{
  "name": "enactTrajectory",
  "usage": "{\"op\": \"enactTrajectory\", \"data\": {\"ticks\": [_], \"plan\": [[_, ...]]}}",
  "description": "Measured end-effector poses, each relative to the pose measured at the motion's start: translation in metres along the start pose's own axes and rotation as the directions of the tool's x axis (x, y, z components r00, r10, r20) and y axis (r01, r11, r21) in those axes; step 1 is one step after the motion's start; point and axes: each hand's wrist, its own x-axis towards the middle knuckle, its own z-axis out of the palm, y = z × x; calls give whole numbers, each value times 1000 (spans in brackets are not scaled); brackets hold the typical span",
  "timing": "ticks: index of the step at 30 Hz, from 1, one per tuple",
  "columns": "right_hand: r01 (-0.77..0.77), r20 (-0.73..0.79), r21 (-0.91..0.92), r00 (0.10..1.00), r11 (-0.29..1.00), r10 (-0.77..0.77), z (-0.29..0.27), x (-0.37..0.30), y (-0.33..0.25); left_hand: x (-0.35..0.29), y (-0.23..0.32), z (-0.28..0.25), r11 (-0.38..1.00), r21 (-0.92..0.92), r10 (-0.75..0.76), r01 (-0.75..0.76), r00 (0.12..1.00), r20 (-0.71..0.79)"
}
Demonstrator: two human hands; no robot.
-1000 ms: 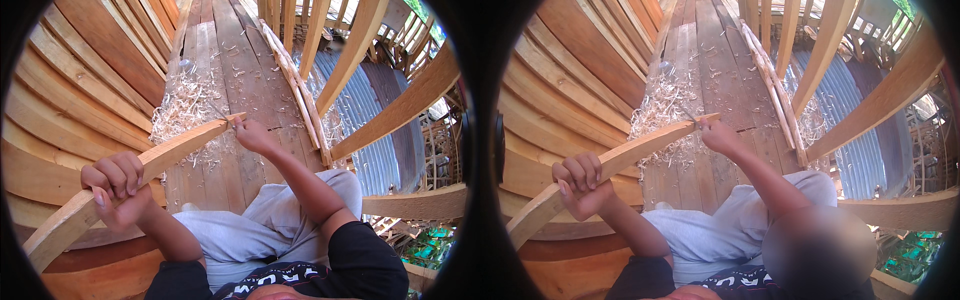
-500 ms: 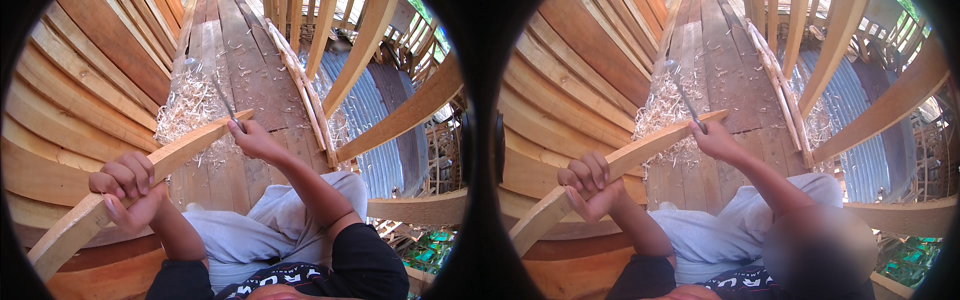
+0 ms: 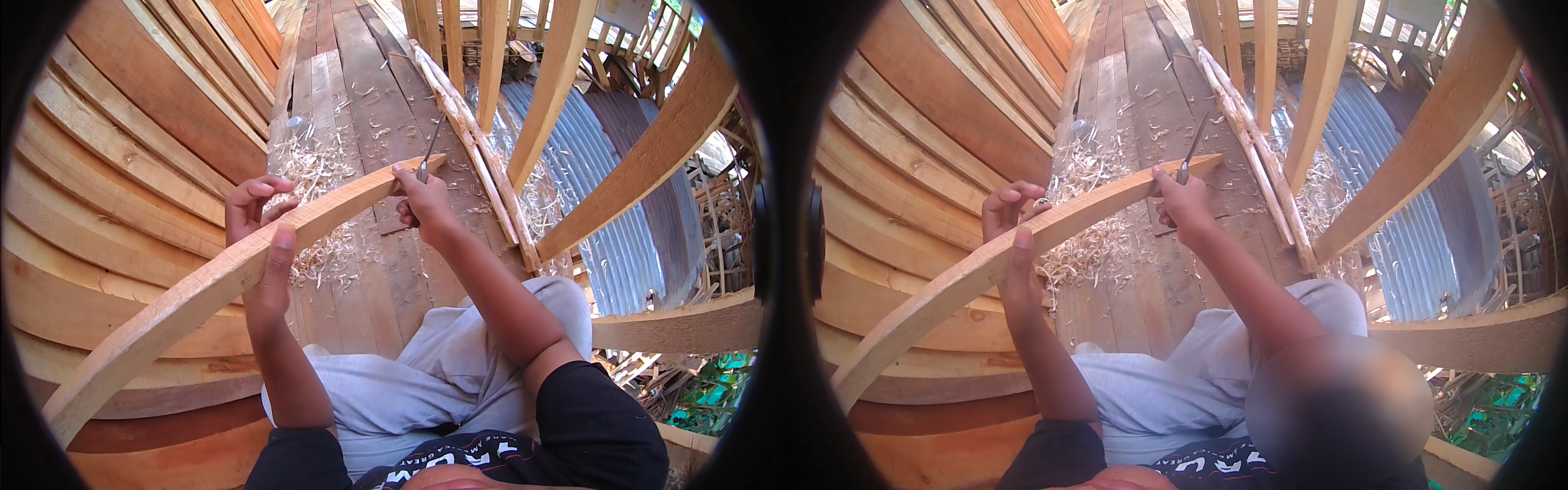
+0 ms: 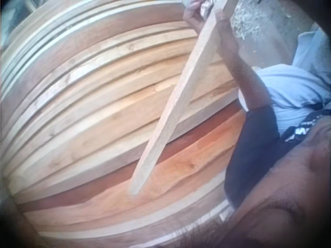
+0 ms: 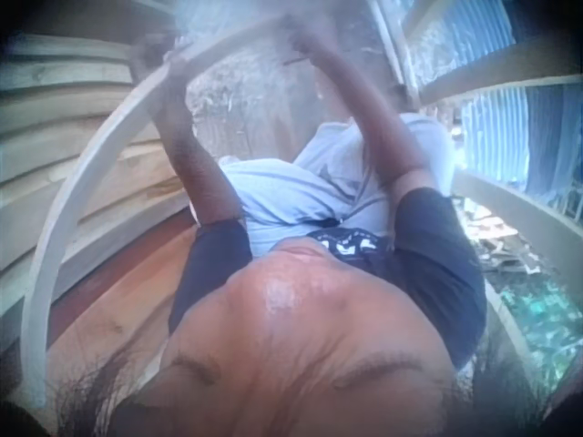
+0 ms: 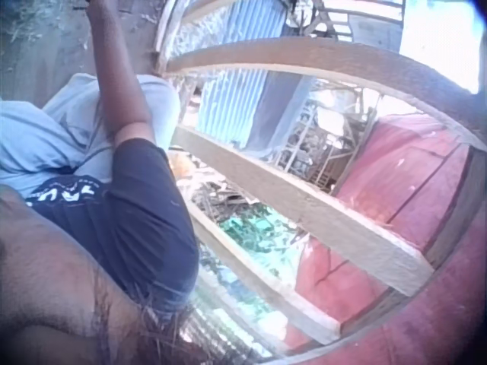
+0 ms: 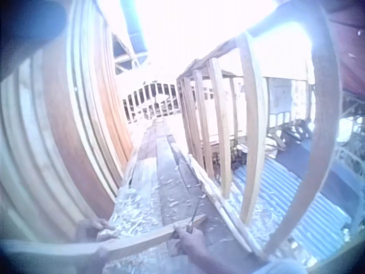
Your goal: The person sits cross-legged on a wooden floor and uses a knife to carve a long, thin piece of wood. They repeatedly shave off thin layers of wood, creating shavings that accumulate on the floor.
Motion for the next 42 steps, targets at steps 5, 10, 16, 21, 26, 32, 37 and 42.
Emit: {"op": "enactTrajectory", "data": {"ticks": [5,10,16,21,26,32,37,42], "plan": [[124,-9,-70,992,990,-125,-15,21,9,0,11,-35,850,416,-423,323,889,175],[-19,54,-82,998,996,23,-8,19,3,-2,0,-30,906,77,-421,416,905,61],[44,109,196,992,980,-67,-9,18,1,-7,4,-30,939,-27,-315,342,890,330],[47,90,279,993,959,-75,-20,28,5,-14,36,-88,958,-217,-48,188,850,525],[72,89,296,991,953,-103,-12,31,9,-31,31,-118,837,-545,381,-55,773,507],[48,81,298,994,953,-75,-20,36,13,-7,46,-59,953,-303,246,1,580,777],[27,-11,336,1000,942,-25,-12,33,22,-8,29,-62,941,-334,235,46,623,746],[-11,-101,338,994,941,48,-6,22,24,-4,43,-61,926,362,-362,109,533,765]]}}
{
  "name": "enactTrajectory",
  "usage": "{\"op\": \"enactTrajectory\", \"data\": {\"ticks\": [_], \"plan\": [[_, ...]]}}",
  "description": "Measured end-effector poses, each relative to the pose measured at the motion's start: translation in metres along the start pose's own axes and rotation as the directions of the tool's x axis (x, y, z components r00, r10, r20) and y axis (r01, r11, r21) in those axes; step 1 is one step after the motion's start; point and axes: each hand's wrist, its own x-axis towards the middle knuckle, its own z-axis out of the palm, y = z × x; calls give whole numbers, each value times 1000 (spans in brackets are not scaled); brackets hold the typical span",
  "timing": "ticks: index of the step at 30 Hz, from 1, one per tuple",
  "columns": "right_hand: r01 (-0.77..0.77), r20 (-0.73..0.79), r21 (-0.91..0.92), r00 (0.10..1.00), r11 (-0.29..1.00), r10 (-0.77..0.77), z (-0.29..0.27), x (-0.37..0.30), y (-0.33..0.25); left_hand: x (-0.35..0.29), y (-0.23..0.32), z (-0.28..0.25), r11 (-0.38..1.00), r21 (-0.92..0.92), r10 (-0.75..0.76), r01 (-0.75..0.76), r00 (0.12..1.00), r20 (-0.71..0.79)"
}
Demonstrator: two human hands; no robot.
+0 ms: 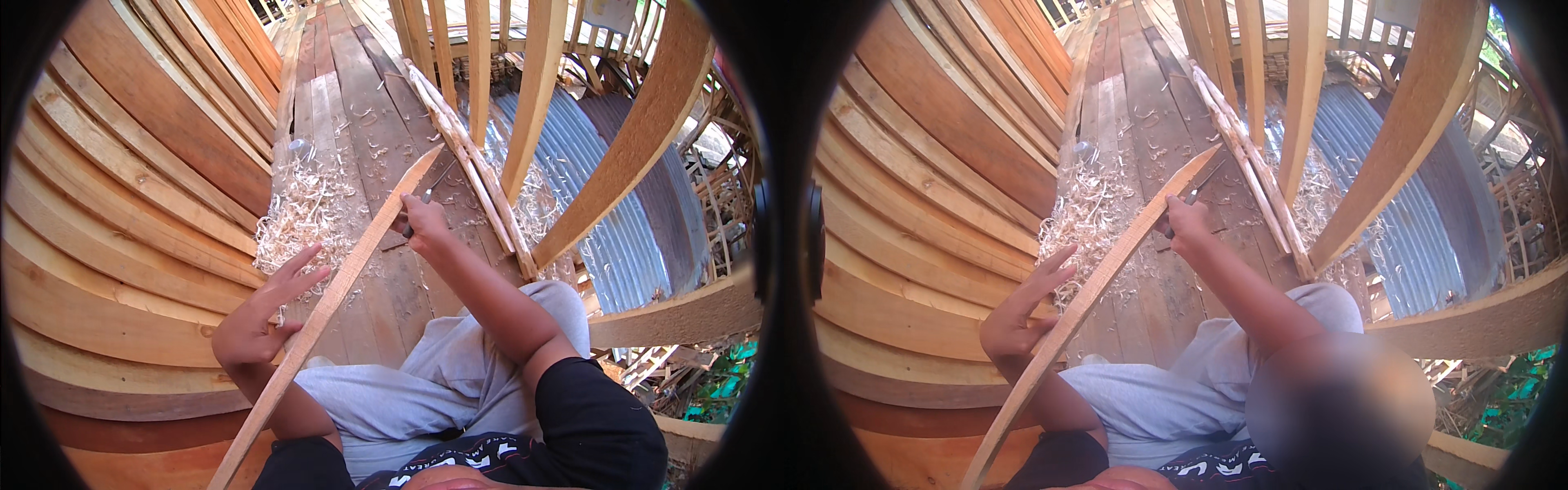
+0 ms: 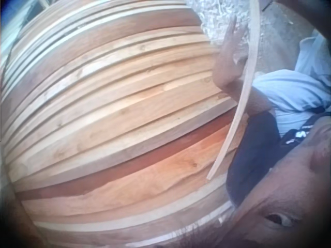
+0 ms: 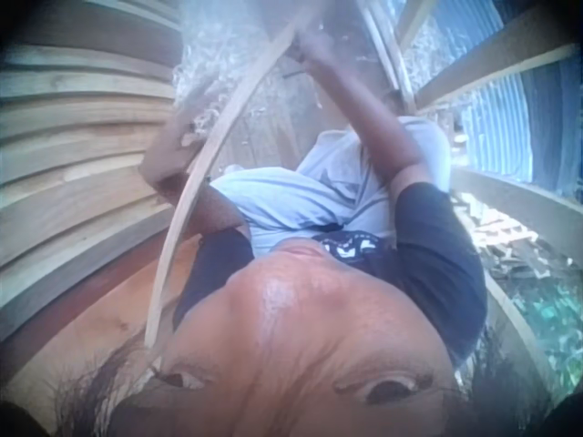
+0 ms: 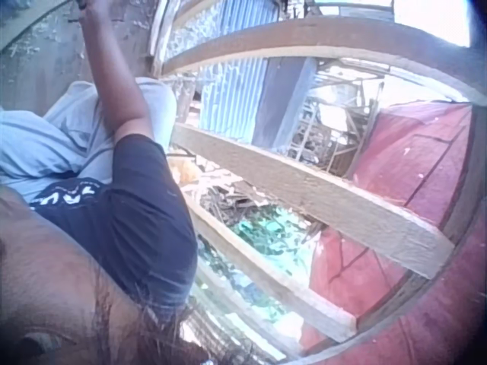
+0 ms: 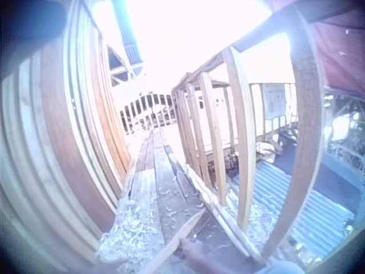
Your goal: The person sits cross-legged on a wooden floor and uses a knife to carve a long, thin piece of wood. They repeatedly shave off thin layers of wood, creating shavings that accumulate on the floor.
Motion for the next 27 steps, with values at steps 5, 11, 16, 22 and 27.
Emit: {"op": "enactTrajectory", "data": {"ticks": [5,11,16,22,27], "plan": [[15,-59,-11,998,1000,-16,1,2,-3,12,-11,0,987,162,-33,1,980,195],[35,-53,20,998,999,-34,2,0,-10,11,-37,8,985,85,-163,153,979,124],[46,-27,10,999,999,-46,-1,2,-10,31,-25,12,991,-83,103,-101,994,18],[56,341,-391,936,919,88,10,-15,-37,57,-59,36,696,-218,436,-684,644,-628],[121,391,-711,887,693,247,13,-41,-55,77,-32,53,562,-226,56,-795,309,-949]]}}
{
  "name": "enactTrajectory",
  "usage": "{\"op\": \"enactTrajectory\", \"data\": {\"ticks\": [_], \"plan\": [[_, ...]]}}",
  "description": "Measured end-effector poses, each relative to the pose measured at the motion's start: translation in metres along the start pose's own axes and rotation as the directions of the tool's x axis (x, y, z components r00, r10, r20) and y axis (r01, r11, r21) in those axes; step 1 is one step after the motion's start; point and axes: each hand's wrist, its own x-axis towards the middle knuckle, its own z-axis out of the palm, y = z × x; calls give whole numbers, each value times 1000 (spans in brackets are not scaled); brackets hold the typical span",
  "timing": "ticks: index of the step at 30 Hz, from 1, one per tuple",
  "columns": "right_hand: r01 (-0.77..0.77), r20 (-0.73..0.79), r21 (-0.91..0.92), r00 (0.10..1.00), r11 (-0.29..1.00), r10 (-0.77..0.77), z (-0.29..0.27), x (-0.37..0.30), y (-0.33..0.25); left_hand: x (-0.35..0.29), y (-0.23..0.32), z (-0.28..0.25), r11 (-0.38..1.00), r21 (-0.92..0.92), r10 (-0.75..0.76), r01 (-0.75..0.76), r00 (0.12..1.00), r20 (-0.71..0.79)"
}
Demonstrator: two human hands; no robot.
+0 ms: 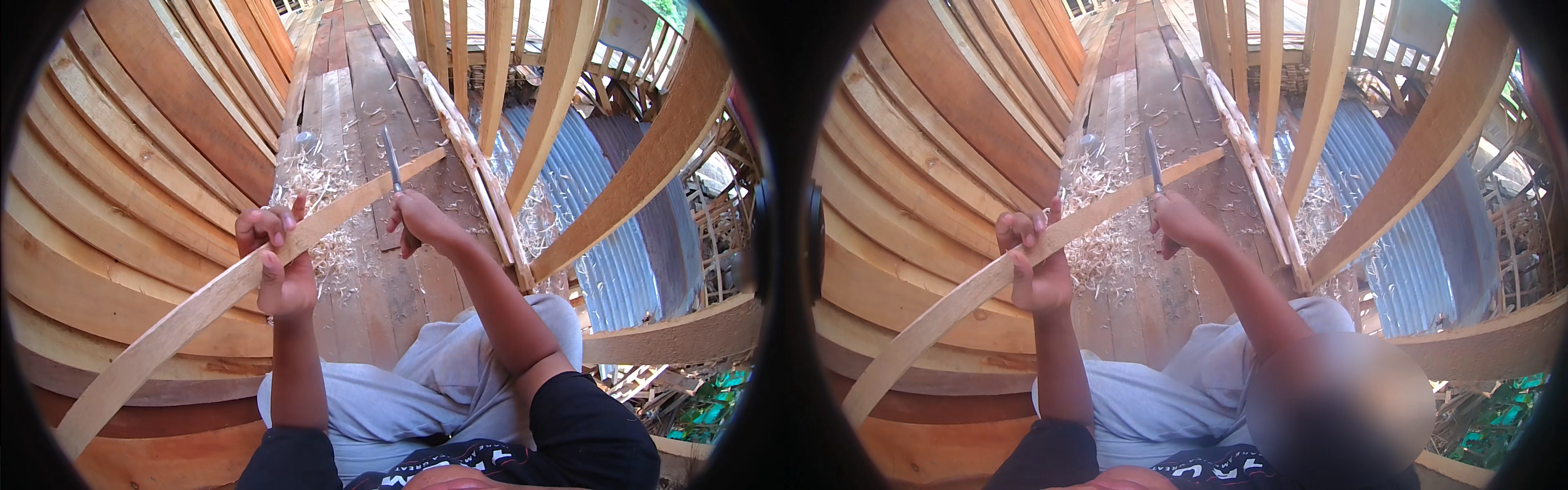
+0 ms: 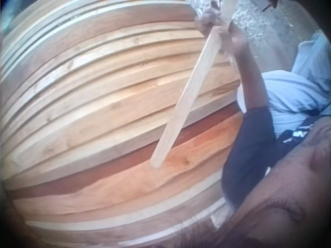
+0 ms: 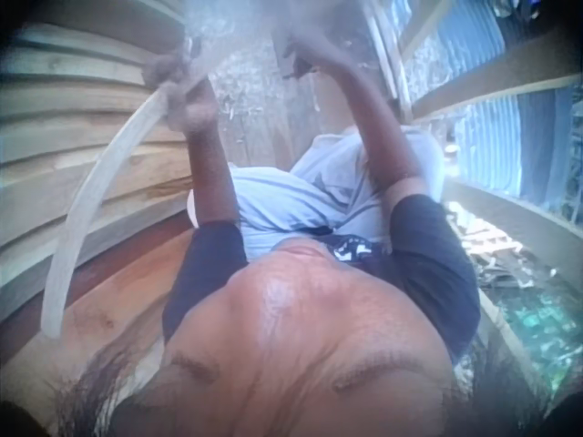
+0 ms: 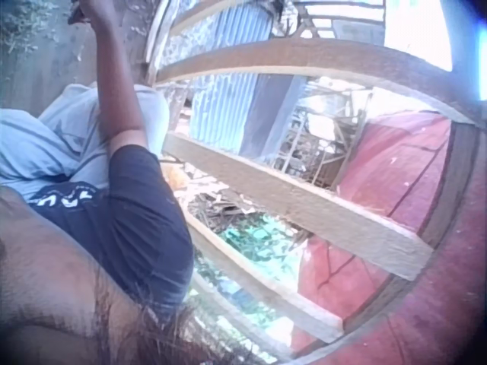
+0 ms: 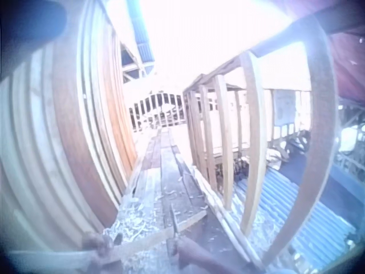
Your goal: The person sits cross-legged on a wooden floor and uses a knife to carve a long, thin piece of wood. They repeatedly shave off thin layers of wood, creating shavings that accumulate on the floor.
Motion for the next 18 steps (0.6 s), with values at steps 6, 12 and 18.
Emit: {"op": "enactTrajectory", "data": {"ticks": [6,12,18], "plan": [[340,-64,-427,913,838,-404,12,4,10,-10,-7,-5,991,-7,131,-136,964,-233],[414,-2,-561,865,717,-501,16,1,13,-4,15,-11,985,-31,162,-172,964,-213],[493,144,-348,868,797,-474,23,-10,11,8,45,-14,968,37,250,-249,967,-42]]}}
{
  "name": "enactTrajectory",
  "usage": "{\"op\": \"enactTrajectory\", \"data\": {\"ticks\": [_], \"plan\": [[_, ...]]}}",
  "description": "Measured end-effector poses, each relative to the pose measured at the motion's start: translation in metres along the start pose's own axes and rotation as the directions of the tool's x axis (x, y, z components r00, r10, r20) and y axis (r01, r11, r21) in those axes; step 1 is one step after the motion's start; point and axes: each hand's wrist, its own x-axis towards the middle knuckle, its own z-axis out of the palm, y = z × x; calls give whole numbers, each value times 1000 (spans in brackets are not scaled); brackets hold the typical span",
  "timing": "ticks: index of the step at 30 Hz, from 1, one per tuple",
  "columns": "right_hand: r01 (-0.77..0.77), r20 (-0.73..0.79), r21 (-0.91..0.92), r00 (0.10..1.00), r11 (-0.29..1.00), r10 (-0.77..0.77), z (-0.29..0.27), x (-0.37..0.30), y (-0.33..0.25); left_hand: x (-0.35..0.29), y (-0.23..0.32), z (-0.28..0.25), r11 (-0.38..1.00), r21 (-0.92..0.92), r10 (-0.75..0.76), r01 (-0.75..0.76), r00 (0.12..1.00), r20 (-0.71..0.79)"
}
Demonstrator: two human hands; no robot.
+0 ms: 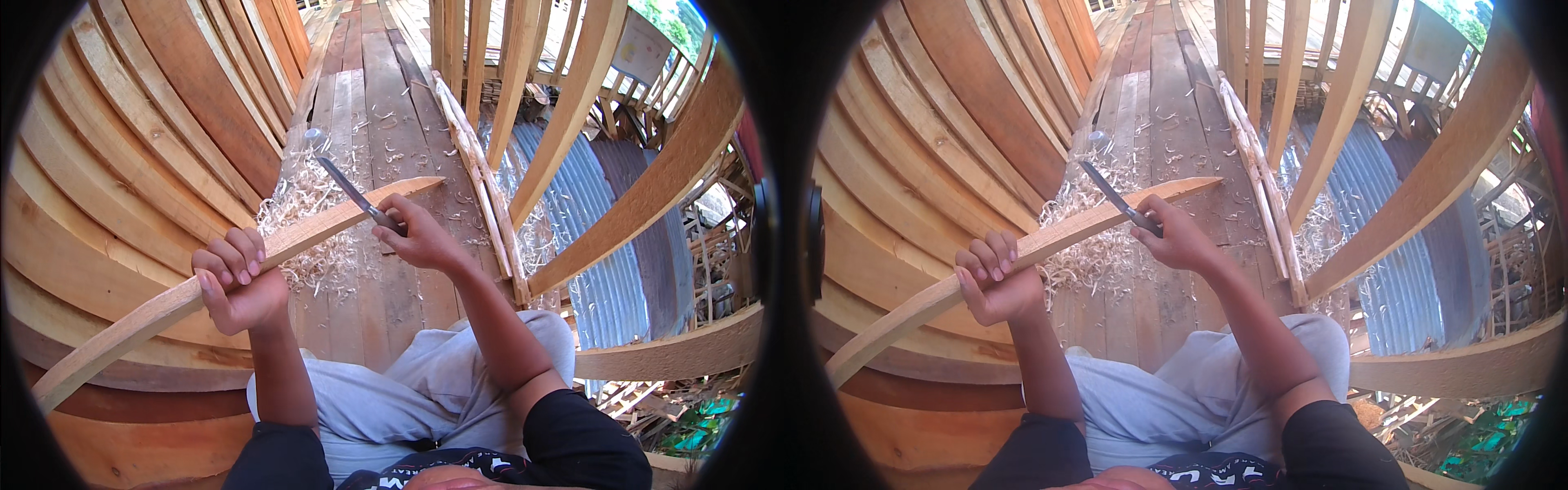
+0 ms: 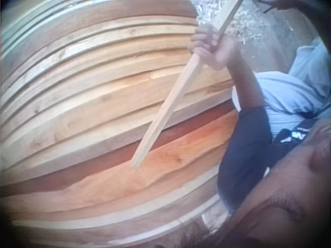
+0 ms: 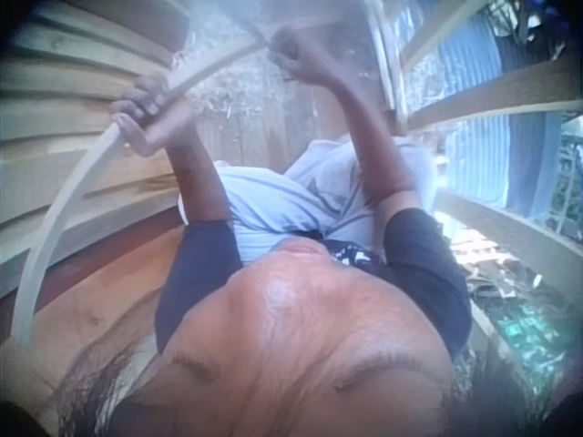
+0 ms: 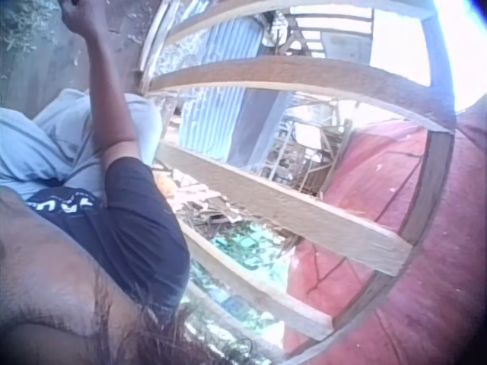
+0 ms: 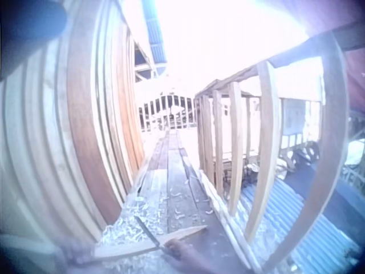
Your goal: The person sits cross-legged on a wooden floor and uses a knife to carve a long, thin piece of wood. They repeatedly shave off thin layers of wood, creating shavings that accumulate on the floor.
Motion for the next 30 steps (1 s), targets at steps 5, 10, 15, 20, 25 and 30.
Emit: {"op": "enactTrajectory", "data": {"ticks": [5,10,15,20,25,30], "plan": [[20,31,-290,999,957,-11,6,-12,-23,7,5,15,997,74,-40,30,990,137],[-14,-16,-18,1000,1000,14,8,-16,-20,6,5,10,997,-11,-71,76,969,235],[-434,-214,-119,889,893,404,5,-14,0,4,3,12,998,6,-55,55,989,135],[-399,-437,-190,853,897,286,27,-15,25,9,4,6,994,-27,-100,105,983,155],[-389,-469,-222,847,894,251,40,-18,18,9,5,2,992,-23,-116,122,976,182],[-337,-467,-266,864,903,185,41,-15,31,8,5,5,991,-45,-115,122,983,144]]}}
